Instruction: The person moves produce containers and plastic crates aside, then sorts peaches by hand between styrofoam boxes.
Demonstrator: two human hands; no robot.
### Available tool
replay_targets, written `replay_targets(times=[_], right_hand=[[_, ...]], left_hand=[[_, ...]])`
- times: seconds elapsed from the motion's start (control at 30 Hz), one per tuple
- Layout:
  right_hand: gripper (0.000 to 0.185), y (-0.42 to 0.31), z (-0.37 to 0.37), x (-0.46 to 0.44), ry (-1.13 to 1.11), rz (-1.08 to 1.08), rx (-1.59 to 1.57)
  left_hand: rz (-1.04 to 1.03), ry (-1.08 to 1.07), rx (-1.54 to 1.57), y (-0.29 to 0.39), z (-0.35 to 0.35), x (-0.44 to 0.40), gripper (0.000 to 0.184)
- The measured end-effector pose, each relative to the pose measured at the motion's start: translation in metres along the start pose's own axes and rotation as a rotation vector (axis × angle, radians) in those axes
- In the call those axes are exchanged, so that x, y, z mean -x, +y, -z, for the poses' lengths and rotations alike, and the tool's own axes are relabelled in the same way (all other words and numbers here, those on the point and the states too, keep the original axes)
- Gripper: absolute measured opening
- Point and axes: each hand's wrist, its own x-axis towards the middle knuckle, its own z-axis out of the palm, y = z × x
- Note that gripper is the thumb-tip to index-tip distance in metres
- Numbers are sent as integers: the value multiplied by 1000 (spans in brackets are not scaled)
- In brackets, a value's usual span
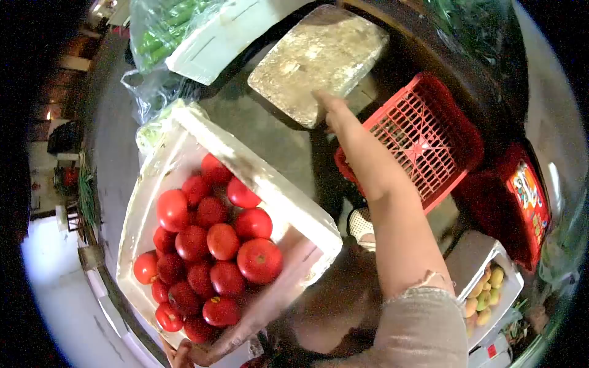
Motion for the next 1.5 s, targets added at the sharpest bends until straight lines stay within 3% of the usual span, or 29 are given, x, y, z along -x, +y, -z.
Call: replay_targets(times=[0.03, 0.1, 0.17, 0.23, 0.27, 0.37, 0.5, 0.57, 0.7, 0.8, 0.83, 0.87, 0.93, 0.97, 1.1, 1.27, 1.33, 1.4, 1.47, 1.5], right_hand=[[68, -6, -12, 7, 100, -184, -46], [60, -2, -16, 1, 194, -123, -20], [44, 28, 1, -57, 60, -78, -79], [45, 27, -9, -27, -135, -56, -359], [44, 13, -13, 12, -254, -135, -364], [53, 12, -15, 46, -286, 19, -296], [61, -2, -13, 126, -617, 16, -579], [62, 2, 0, 143, -715, 21, -640], [65, 7, 43, 189, -776, 69, -717], [62, 4, 72, 232, -638, 254, -662], [59, 3, 83, 256, -494, 298, -613], [56, -9, 74, 305, -145, 297, -536], [58, 0, 99, 325, -94, 365, -414], [60, 4, 110, 336, -80, 400, -388], [65, 11, 140, 386, -17, 541, -322], [73, 3, 186, 461, 2, 828, -338], [77, -9, 210, 497, -91, 1001, -371], [80, -25, 231, 528, -402, 1176, -475], [84, -38, 242, 538, -852, 1149, -566], [86, -40, 246, 533, -976, 1084, -574]], left_hand=[[-32, 86, 50, 7, -17, 3, 83], [-62, 117, 53, 13, -31, 3, 82], [-44, 104, 39, 9, -27, 1, 80], [-31, 76, 21, 6, -24, -2, 79], [-42, 42, 26, 7, -22, -1, 77], [-65, -73, 24, 20, -27, 0, 74], [-51, 7, -69, 28, -34, -2, 79], [57, 164, -148, 23, -29, -11, 83], [50, 152, -218, 19, -22, -18, 83], [45, 151, -406, 19, -15, -25, 80], [102, 134, -472, 13, -3, -31, 79], [-18, -12, -162, 21, -17, -34, 78], [-210, -77, 123, -18, 7, -54, 81], [-265, -15, 88, -58, 35, -62, 83], [-214, -113, 220, 2, -19, -41, 90], [-243, -112, 250, -14, -11, -48, 88], [-237, -149, 238, -18, -9, -52, 88], [-243, -125, 214, -18, -12, -55, 87], [-253, -95, 189, -21, -11, -53, 85], [-264, -76, 176, -24, -8, -52, 85]])
